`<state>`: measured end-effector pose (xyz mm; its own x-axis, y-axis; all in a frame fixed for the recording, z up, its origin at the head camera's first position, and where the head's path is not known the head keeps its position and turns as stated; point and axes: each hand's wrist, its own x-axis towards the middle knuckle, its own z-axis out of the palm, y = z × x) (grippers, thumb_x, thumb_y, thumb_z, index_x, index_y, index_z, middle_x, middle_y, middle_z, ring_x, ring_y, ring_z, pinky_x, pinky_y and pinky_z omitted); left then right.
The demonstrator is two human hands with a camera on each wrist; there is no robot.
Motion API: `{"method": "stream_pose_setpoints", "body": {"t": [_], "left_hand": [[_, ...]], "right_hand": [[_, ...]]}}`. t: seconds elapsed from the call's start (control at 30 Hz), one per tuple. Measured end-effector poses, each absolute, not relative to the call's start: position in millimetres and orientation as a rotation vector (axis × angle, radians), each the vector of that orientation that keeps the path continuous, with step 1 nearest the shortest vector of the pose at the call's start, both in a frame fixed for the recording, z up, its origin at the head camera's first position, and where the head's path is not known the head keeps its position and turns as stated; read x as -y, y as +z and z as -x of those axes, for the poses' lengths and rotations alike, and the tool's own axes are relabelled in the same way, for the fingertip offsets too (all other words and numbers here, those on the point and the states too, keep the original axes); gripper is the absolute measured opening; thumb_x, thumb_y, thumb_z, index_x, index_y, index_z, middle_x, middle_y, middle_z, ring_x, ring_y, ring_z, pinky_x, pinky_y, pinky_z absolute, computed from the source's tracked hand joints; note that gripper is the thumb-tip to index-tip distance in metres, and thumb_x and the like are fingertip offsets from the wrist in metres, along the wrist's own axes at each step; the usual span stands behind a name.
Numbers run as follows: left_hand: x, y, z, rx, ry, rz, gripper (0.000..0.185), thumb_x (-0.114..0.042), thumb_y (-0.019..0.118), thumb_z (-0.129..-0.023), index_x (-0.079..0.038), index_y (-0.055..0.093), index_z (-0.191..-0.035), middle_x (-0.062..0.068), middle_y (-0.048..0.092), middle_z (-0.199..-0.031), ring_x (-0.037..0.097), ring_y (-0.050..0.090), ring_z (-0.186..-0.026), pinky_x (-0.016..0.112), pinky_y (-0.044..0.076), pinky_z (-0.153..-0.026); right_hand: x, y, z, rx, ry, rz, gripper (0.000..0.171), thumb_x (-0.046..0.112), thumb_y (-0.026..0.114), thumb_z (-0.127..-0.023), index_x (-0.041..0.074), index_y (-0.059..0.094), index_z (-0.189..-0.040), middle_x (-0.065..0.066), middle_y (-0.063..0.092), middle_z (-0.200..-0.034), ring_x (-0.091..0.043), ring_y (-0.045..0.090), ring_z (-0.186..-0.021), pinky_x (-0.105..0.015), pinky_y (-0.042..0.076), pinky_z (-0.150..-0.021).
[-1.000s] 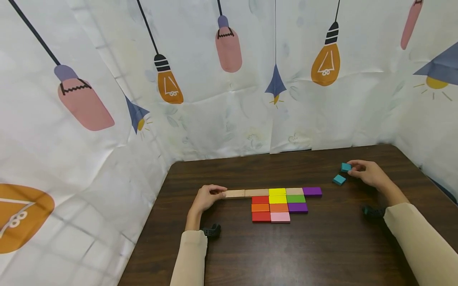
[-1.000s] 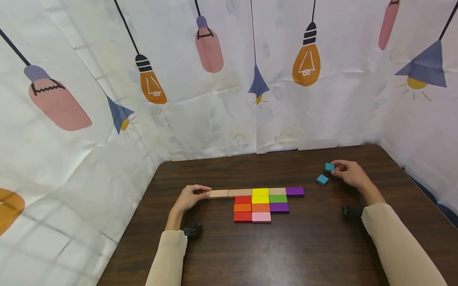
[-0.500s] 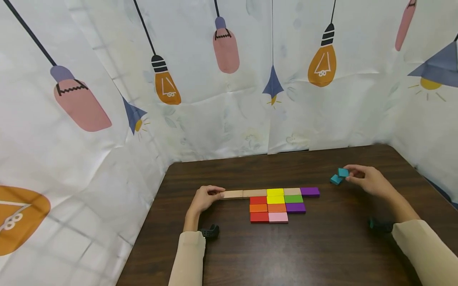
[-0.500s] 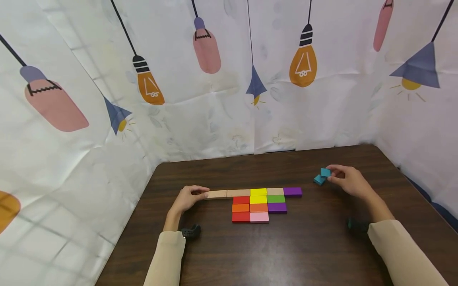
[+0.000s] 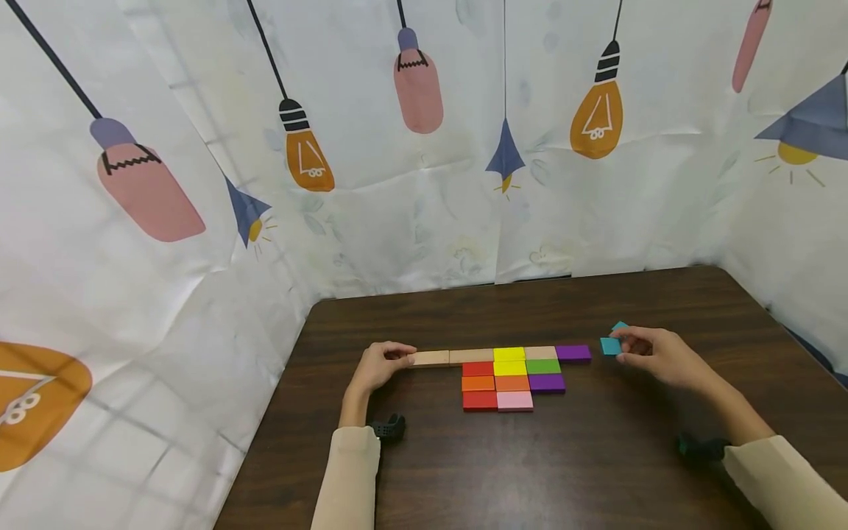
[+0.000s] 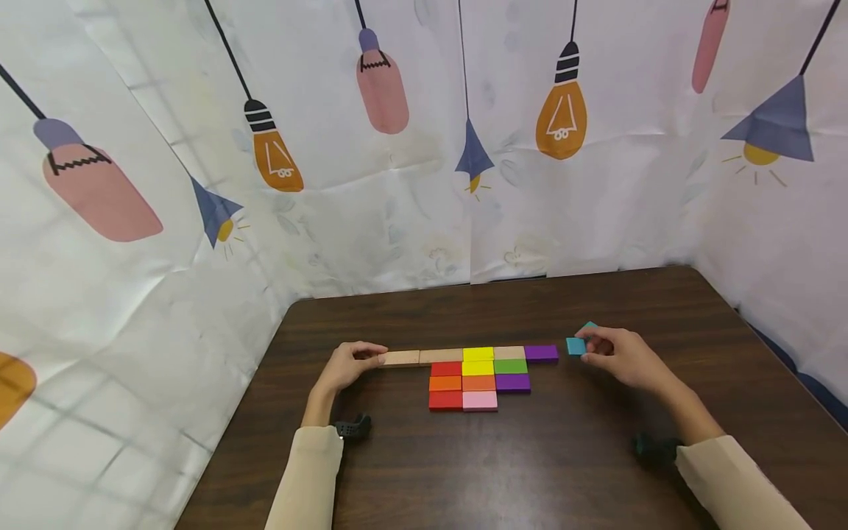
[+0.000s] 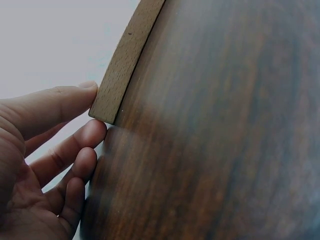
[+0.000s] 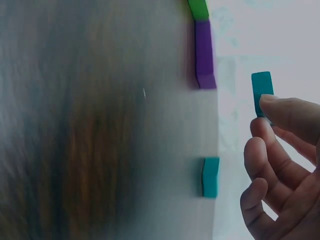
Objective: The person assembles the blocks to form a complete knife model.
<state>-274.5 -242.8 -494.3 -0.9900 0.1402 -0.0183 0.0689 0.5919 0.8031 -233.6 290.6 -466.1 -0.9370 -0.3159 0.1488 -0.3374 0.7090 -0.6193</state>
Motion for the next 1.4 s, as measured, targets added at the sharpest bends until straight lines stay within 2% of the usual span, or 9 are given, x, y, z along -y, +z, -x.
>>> {"method": "stream_pose_setpoints", "body": {"t": [0.2, 0.47, 0.93, 1.4], "left_hand": [[244, -493, 275, -2.734, 1.370, -0.174, 0.017, -0.029, 0.073, -0.086, -0.026, 0.076, -0.102, -0.002, 0.069, -0.097, 0.017, 0.058, -0.077, 0.031, 0.048, -0.066], [244, -493, 275, -2.727, 1.379, -0.157, 0.015, -0.029, 0.074, -0.086, -0.028, 0.076, -0.100, -0.002, 0.068, -0.095, 0.019, 0.057, -0.077, 0.032, 0.048, -0.066], [243, -495, 275, -2.723, 1.391, -0.120, 0.015, -0.026, 0.075, -0.084, -0.028, 0.076, -0.099, -0.003, 0.068, -0.097, 0.018, 0.057, -0.077, 0.031, 0.048, -0.067], [243, -497, 276, -2.726, 1.390, -0.146, 0.015, -0.028, 0.075, -0.084, -0.028, 0.076, -0.099, -0.003, 0.067, -0.096, 0.016, 0.058, -0.079, 0.030, 0.048, -0.068]], "right_hand": [[-273, -469, 228, 2.888, 1.033, -0.612, 0.032, 0.022, 0.072, -0.088, 0.014, 0.064, -0.118, 0.005, 0.059, -0.086, -0.002, 0.053, -0.070, -0.021, 0.046, -0.061], [-258, -474, 227, 2.886, 1.105, -0.715, 0.033, 0.022, 0.074, -0.086, 0.011, 0.065, -0.116, 0.006, 0.059, -0.085, -0.001, 0.052, -0.070, -0.021, 0.045, -0.060], [-246, -483, 235, 2.970, 1.097, -0.706, 0.028, 0.020, 0.073, -0.086, 0.013, 0.065, -0.112, 0.004, 0.058, -0.083, -0.003, 0.048, -0.066, -0.022, 0.042, -0.058], [-237, -481, 236, 3.025, 1.084, -0.678, 0.028, 0.014, 0.072, -0.086, 0.010, 0.064, -0.113, 0.003, 0.057, -0.083, -0.004, 0.048, -0.066, -0.022, 0.042, -0.058]]}}
